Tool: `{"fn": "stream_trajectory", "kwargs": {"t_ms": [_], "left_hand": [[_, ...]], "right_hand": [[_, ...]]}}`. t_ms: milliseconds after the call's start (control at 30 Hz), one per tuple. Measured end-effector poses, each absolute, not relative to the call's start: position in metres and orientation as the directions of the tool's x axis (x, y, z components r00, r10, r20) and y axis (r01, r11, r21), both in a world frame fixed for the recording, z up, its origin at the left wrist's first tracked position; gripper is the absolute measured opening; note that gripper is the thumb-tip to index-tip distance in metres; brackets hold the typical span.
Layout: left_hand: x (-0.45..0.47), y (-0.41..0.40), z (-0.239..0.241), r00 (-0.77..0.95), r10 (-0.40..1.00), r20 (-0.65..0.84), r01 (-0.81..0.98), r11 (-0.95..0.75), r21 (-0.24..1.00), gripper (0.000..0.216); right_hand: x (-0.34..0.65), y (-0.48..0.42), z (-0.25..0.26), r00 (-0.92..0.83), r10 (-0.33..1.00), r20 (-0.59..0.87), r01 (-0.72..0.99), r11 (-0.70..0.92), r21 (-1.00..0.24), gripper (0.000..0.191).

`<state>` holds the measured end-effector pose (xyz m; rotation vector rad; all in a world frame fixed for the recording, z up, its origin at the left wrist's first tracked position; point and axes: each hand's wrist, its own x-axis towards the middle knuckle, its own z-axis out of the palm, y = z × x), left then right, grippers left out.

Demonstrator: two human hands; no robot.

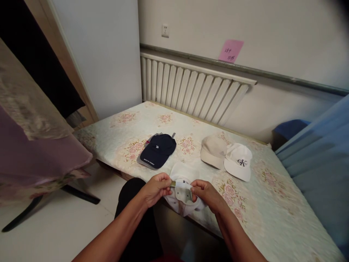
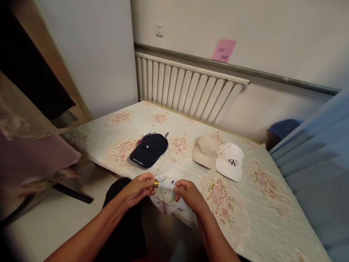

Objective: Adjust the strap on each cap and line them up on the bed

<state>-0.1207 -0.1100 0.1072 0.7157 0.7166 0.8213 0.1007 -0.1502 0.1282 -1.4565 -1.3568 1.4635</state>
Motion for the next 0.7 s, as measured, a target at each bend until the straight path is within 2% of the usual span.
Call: {"fn": "stream_trajectory", "kwargs": {"t_ms": [167, 400, 700], "left_hand": [[-0.1259, -0.1091, 0.1057, 0.568, 0.754, -0.331, -0.335, 0.579, 0.743, 0.031], [-0.1245, -0.1101, 0.1022, 0.57, 0.756, -0.324, -0.396, 0.597, 0.697, 0.032], [-0.1212, -0.1112, 0.1036, 0.529, 0.791, -0.308, -0.36, 0.537, 0.763, 0.032]], "right_hand": [[0.1005, -0.1509, 0.1296, -0.154, 0.942, -0.297, 0.185, -0.268, -0.945, 0.016], [0.102, -0.1514, 0.1279, -0.163, 0.941, -0.298, 0.191, -0.266, -0.945, 0.016], [0.1029, -0.1508, 0.1266, -0.163, 0.934, -0.319, 0.197, -0.286, -0.938, 0.014]]}}
